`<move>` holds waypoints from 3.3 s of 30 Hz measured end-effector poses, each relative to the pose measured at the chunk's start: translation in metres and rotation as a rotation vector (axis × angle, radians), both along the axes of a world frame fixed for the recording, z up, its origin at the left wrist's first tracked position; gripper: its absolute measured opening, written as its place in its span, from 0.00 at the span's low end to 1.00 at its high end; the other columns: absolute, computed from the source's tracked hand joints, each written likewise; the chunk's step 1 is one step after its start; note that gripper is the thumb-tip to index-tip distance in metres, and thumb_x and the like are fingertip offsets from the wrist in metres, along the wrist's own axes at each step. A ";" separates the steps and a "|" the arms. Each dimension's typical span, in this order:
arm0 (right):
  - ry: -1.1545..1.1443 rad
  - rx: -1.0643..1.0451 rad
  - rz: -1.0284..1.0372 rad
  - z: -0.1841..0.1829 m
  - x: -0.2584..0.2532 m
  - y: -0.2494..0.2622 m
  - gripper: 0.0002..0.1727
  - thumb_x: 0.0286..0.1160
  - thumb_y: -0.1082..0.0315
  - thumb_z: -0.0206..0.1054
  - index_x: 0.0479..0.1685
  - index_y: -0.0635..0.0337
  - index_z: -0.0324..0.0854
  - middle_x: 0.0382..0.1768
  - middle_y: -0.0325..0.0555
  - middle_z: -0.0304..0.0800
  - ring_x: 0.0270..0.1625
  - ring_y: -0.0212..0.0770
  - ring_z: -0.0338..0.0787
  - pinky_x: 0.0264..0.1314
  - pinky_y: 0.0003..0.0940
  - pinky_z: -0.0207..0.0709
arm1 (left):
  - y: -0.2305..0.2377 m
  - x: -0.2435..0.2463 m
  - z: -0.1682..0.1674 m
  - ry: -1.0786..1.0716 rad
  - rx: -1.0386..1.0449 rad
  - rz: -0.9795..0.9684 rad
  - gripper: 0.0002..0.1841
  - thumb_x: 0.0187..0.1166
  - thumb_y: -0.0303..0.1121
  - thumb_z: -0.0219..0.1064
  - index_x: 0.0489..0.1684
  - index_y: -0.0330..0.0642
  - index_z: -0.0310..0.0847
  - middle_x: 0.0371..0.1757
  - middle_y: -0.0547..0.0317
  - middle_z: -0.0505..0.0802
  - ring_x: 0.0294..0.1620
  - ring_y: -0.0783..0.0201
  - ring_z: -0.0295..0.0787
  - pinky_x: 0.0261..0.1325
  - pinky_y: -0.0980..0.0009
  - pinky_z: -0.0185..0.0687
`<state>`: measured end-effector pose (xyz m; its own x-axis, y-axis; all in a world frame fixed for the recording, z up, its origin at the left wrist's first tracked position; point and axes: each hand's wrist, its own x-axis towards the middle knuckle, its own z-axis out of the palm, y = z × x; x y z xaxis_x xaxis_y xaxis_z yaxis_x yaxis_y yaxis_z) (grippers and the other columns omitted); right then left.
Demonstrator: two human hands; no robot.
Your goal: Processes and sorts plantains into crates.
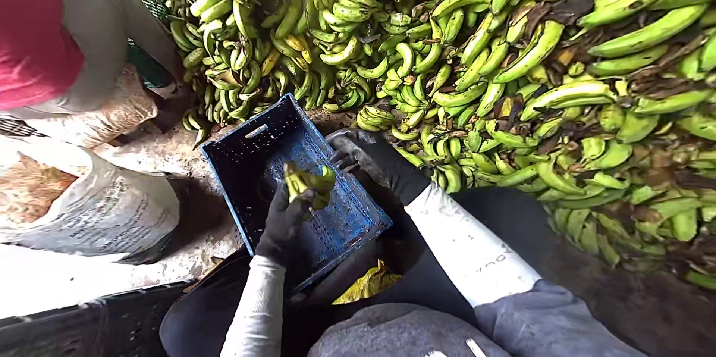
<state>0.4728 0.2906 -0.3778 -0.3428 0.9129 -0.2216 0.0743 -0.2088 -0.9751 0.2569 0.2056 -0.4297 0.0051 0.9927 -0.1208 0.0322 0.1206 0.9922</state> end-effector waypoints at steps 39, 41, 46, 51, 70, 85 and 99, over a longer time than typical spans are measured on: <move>1.001 -0.638 0.055 -0.159 -0.067 -0.012 0.26 0.82 0.42 0.49 0.59 0.52 0.79 0.45 0.48 0.91 0.43 0.44 0.92 0.39 0.40 0.87 | -0.018 0.005 -0.023 0.418 0.249 0.241 0.24 0.80 0.35 0.65 0.74 0.37 0.78 0.76 0.48 0.83 0.78 0.58 0.77 0.79 0.59 0.75; 1.042 -0.578 0.057 -0.153 -0.075 -0.014 0.22 0.82 0.47 0.53 0.62 0.50 0.79 0.42 0.42 0.90 0.40 0.36 0.90 0.40 0.33 0.87 | -0.007 0.014 -0.038 0.488 0.312 0.202 0.22 0.79 0.34 0.65 0.72 0.38 0.82 0.77 0.44 0.81 0.81 0.52 0.72 0.82 0.53 0.70; 0.994 -0.542 -0.008 -0.165 -0.071 -0.016 0.23 0.84 0.46 0.49 0.69 0.45 0.75 0.39 0.40 0.89 0.37 0.34 0.89 0.38 0.33 0.85 | -0.008 0.010 -0.055 0.535 0.290 0.011 0.32 0.88 0.49 0.54 0.83 0.33 0.69 0.80 0.41 0.79 0.83 0.52 0.72 0.87 0.53 0.64; 0.915 -0.510 -0.182 -0.137 -0.090 -0.041 0.23 0.91 0.52 0.39 0.40 0.48 0.79 0.23 0.32 0.83 0.24 0.24 0.83 0.29 0.21 0.80 | -0.020 0.027 -0.055 0.983 0.213 -0.024 0.64 0.52 0.87 0.59 0.88 0.46 0.67 0.85 0.36 0.73 0.90 0.34 0.56 0.91 0.32 0.37; 0.110 -0.361 -0.093 -0.160 -0.094 0.000 0.32 0.77 0.48 0.65 0.78 0.52 0.72 0.59 0.51 0.86 0.54 0.46 0.86 0.55 0.49 0.82 | -0.029 0.005 -0.046 0.417 -0.536 0.090 0.28 0.86 0.45 0.61 0.82 0.43 0.69 0.59 0.45 0.91 0.59 0.54 0.91 0.67 0.49 0.84; -0.454 0.010 0.135 -0.170 -0.066 -0.003 0.43 0.77 0.57 0.71 0.89 0.64 0.55 0.78 0.60 0.74 0.76 0.43 0.79 0.79 0.39 0.71 | -0.076 -0.018 -0.010 0.730 -0.338 0.035 0.35 0.81 0.57 0.65 0.83 0.46 0.72 0.75 0.47 0.84 0.74 0.48 0.81 0.75 0.44 0.73; -0.008 -0.120 0.134 -0.196 -0.056 0.007 0.06 0.85 0.64 0.56 0.52 0.52 0.74 0.32 0.32 0.86 0.34 0.32 0.90 0.42 0.33 0.89 | -0.460 -0.202 0.003 0.754 -1.190 0.949 0.23 0.86 0.52 0.60 0.58 0.41 0.87 0.57 0.33 0.90 0.60 0.32 0.87 0.62 0.27 0.77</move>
<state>0.4167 0.2976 -0.5741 -0.4576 0.8259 -0.3293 0.1171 -0.3112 -0.9431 0.0550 -0.2549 -0.4272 -0.8958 -0.0224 -0.4438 -0.0962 0.9848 0.1443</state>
